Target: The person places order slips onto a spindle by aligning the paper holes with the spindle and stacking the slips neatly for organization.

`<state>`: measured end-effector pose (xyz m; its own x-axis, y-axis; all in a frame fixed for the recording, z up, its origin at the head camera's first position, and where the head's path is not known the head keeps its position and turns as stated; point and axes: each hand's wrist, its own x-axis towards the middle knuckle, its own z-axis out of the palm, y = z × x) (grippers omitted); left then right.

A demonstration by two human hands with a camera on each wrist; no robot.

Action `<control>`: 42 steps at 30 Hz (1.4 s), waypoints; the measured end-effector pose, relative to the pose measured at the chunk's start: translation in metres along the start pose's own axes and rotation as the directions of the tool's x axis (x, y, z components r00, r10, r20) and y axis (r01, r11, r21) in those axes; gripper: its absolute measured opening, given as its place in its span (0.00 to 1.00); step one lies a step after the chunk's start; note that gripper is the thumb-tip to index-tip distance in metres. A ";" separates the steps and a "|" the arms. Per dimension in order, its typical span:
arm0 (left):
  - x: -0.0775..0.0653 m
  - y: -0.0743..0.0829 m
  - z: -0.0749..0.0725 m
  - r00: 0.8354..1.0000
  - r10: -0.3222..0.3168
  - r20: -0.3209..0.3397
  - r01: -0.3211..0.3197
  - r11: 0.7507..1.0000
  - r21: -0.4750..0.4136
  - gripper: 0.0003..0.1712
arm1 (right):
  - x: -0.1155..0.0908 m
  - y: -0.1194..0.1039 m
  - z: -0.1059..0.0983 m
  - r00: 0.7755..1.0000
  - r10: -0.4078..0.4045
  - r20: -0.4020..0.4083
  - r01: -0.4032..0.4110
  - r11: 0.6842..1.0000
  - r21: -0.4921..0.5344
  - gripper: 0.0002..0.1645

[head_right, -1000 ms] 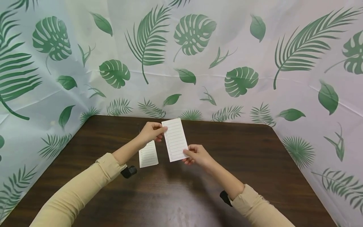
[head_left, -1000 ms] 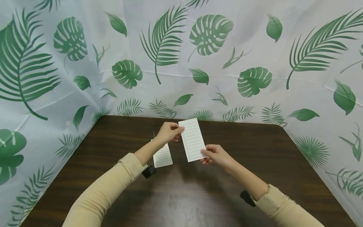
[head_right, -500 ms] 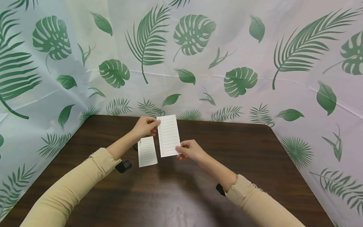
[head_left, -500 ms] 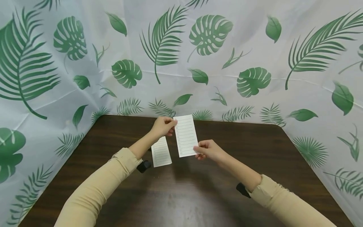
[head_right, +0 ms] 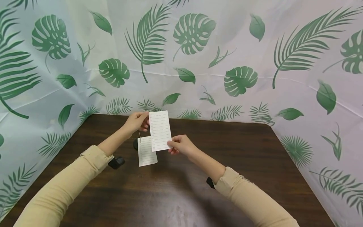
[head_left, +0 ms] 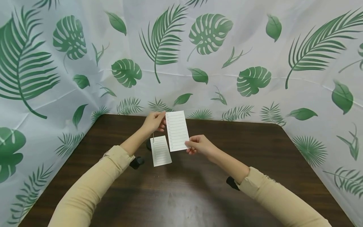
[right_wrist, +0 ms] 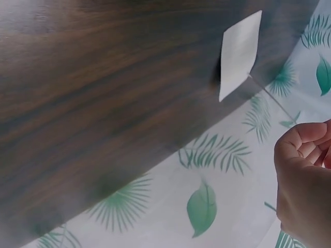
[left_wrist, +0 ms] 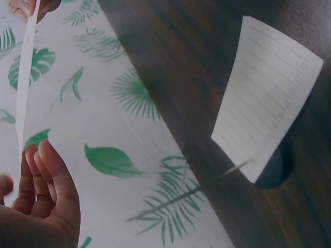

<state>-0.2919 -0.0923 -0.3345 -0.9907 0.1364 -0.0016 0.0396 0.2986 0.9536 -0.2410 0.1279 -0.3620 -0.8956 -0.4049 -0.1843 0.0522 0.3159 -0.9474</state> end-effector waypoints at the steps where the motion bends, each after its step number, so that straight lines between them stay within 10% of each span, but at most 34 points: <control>1: 0.000 0.000 -0.002 1.000 -0.006 -0.005 0.006 1.000 0.017 0.21 | 0.002 -0.001 0.002 1.000 0.001 0.001 -0.001 1.000 0.005 0.11; 31: 0.014 -0.023 -0.036 0.970 -0.123 -0.207 0.153 0.979 0.133 0.21 | 0.057 -0.003 0.042 0.999 0.041 -0.011 -0.040 0.997 0.071 0.08; 37: 0.013 -0.030 -0.035 0.969 -0.027 -0.246 0.097 0.955 0.279 0.19 | 0.062 0.000 0.044 0.998 0.058 -0.037 -0.057 0.998 0.031 0.08; 42: 0.011 -0.034 -0.032 0.953 0.128 -0.273 0.019 0.878 0.479 0.17 | 0.062 0.000 0.047 0.996 0.078 -0.038 -0.078 0.997 0.019 0.09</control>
<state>-0.3081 -0.1314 -0.3578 -0.9750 -0.0901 0.2029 0.0780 0.7168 0.6929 -0.2758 0.0626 -0.3853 -0.9049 -0.3459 -0.2478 0.1299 0.3301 -0.9350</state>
